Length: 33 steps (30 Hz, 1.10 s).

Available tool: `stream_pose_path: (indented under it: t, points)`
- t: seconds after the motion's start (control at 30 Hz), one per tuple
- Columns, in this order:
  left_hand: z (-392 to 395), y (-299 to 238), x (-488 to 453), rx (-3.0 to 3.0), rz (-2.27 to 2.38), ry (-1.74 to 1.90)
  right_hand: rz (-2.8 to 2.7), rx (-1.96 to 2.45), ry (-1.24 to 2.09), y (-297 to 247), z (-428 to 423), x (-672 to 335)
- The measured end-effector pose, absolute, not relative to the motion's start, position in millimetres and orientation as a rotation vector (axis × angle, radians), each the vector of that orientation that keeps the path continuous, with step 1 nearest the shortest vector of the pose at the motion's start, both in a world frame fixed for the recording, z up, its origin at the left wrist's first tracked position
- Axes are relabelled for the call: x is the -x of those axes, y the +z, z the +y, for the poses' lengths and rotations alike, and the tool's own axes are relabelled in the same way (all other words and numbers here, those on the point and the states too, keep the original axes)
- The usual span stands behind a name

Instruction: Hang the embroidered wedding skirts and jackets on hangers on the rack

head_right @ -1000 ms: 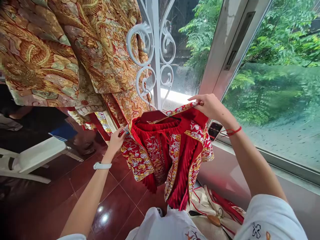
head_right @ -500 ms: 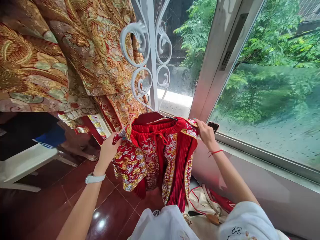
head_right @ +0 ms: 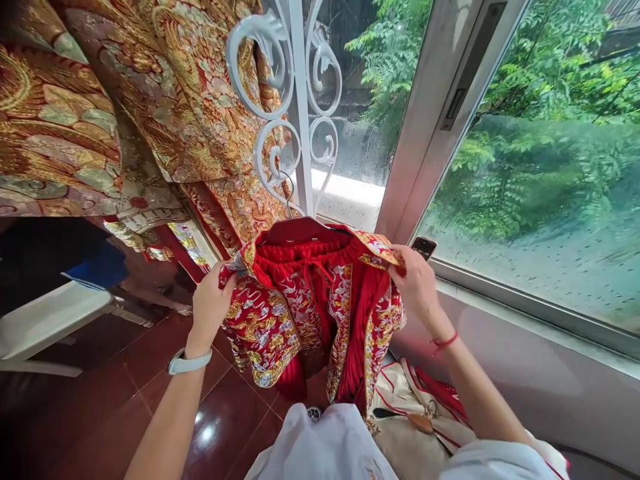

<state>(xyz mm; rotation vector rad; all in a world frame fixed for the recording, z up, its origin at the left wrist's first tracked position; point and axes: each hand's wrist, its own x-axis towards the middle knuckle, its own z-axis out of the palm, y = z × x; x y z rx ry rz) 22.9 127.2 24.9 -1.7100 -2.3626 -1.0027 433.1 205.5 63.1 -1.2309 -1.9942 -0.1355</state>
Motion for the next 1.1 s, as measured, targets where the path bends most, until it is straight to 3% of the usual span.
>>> stream_pose_path:
  t: [0.1, 0.2, 0.33, 0.43, 0.67, 0.93, 1.1]
  points:
    - [129, 19, -34, 1.599, -2.133, -1.221, -1.816, 1.209, 0.151, 39, 233, -416]
    - [139, 26, -80, 1.586, -1.674, -1.312, -1.803, 1.165, 0.199, 27, 253, -405]
    - [185, 58, -167, 2.29, -1.073, -0.744, -1.777, 1.167, 0.214, 20, 268, -404]
    - [232, 79, -214, 2.475, -0.874, -0.34, -1.697, 1.212, 0.218, 14, 278, -408]
    - [272, 62, -233, 2.389, -0.989, -0.156, -1.544, 1.354, 0.027, -18, 300, -397]
    - [297, 35, -237, 2.404, -1.429, -0.286, -1.416, 1.481, 0.215, -35, 338, -366]
    - [309, 32, -231, 2.431, -1.426, -0.33, -1.286, 1.411, 0.305, -23, 358, -367]
